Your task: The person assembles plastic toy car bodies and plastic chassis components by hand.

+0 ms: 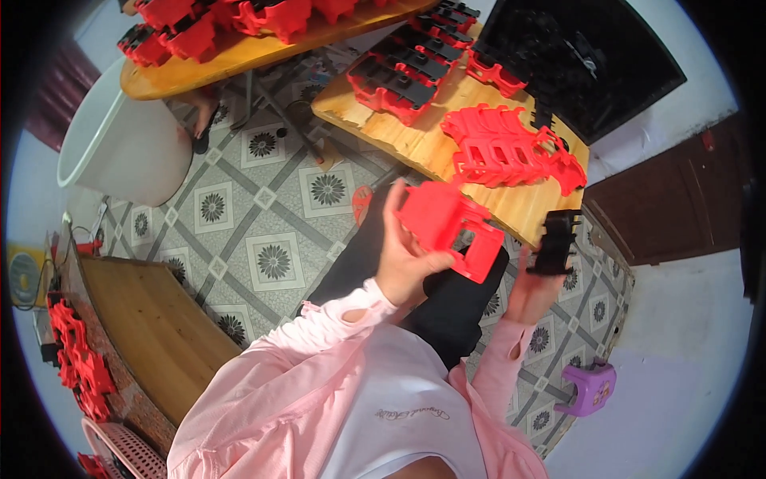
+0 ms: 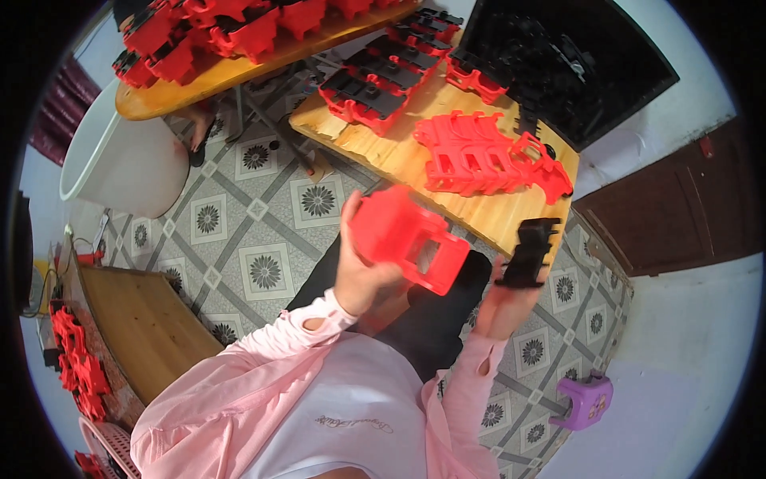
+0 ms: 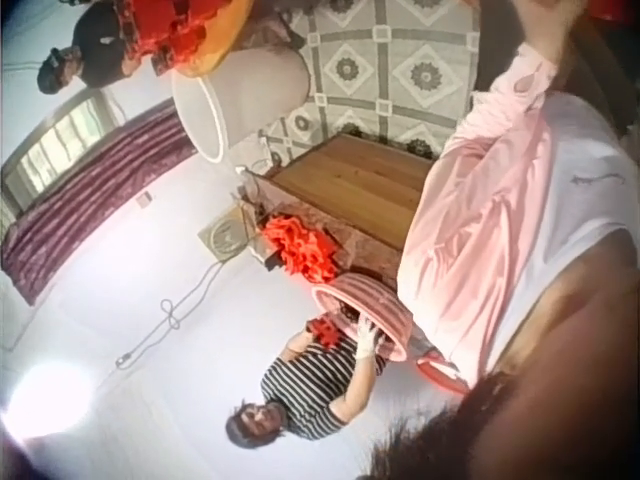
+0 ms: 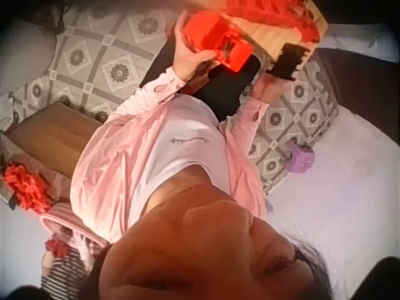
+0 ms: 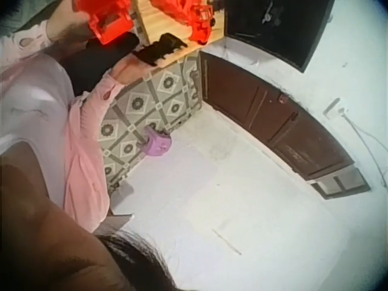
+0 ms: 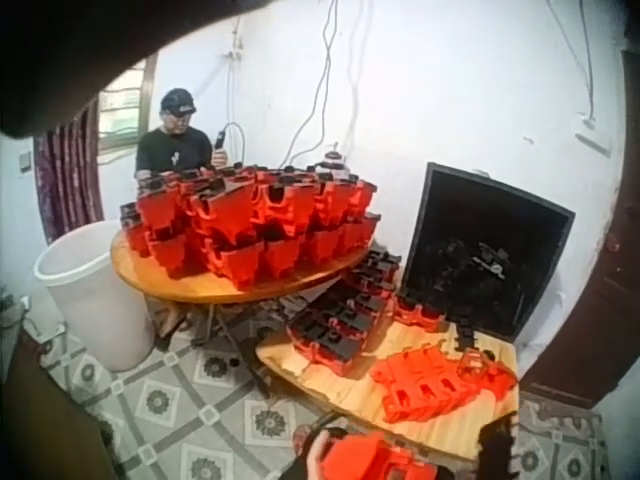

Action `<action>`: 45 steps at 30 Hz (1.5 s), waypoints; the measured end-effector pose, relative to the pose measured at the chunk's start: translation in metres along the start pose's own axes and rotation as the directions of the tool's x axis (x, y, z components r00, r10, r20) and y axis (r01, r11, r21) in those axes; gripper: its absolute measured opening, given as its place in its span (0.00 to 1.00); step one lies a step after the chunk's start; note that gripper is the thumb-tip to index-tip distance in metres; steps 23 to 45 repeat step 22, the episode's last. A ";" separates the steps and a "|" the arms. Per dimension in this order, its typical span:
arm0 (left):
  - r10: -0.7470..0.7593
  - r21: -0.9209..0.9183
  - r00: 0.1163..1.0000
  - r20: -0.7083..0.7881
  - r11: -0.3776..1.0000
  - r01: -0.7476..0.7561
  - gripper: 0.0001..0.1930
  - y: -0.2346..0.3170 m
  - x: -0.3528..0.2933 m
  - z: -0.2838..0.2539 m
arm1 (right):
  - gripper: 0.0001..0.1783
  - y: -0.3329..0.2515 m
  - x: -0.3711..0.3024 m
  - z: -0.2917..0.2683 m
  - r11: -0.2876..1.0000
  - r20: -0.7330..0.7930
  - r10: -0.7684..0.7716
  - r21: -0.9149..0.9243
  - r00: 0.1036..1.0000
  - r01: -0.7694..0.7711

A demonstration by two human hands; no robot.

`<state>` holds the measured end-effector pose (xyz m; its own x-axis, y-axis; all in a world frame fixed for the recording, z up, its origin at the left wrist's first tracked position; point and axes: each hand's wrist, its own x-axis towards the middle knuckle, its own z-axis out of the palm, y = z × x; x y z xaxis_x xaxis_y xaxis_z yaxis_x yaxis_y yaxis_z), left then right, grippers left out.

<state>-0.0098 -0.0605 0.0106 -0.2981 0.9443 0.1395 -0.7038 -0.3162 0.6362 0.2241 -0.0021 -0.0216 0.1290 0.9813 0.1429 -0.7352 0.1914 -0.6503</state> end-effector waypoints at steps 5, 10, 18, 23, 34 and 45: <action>0.410 0.300 0.799 0.440 0.772 -0.561 0.55 -0.046 -0.020 -0.002 | 0.29 0.041 -0.035 -0.022 0.917 0.015 0.316 0.251 0.949 -0.310; 0.109 0.315 0.624 0.773 0.789 -0.528 0.41 -0.008 -0.025 -0.011 | 0.26 -0.004 -0.026 0.023 0.966 -0.096 0.060 -0.245 0.994 -0.082; -0.665 0.422 0.696 0.272 0.732 0.534 0.46 -0.002 -0.023 -0.014 | 0.16 0.004 -0.034 0.063 0.652 0.317 -0.146 -0.682 0.937 0.332; -0.765 0.357 0.580 0.281 0.644 0.677 0.53 0.006 -0.010 -0.015 | 0.17 0.011 -0.031 0.077 0.694 0.365 -0.010 -0.668 0.931 0.269; -0.765 0.357 0.580 0.281 0.644 0.677 0.53 0.006 -0.010 -0.015 | 0.17 0.011 -0.031 0.077 0.694 0.365 -0.010 -0.668 0.931 0.269; -0.765 0.357 0.580 0.281 0.644 0.677 0.53 0.006 -0.010 -0.015 | 0.17 0.011 -0.031 0.077 0.694 0.365 -0.010 -0.668 0.931 0.269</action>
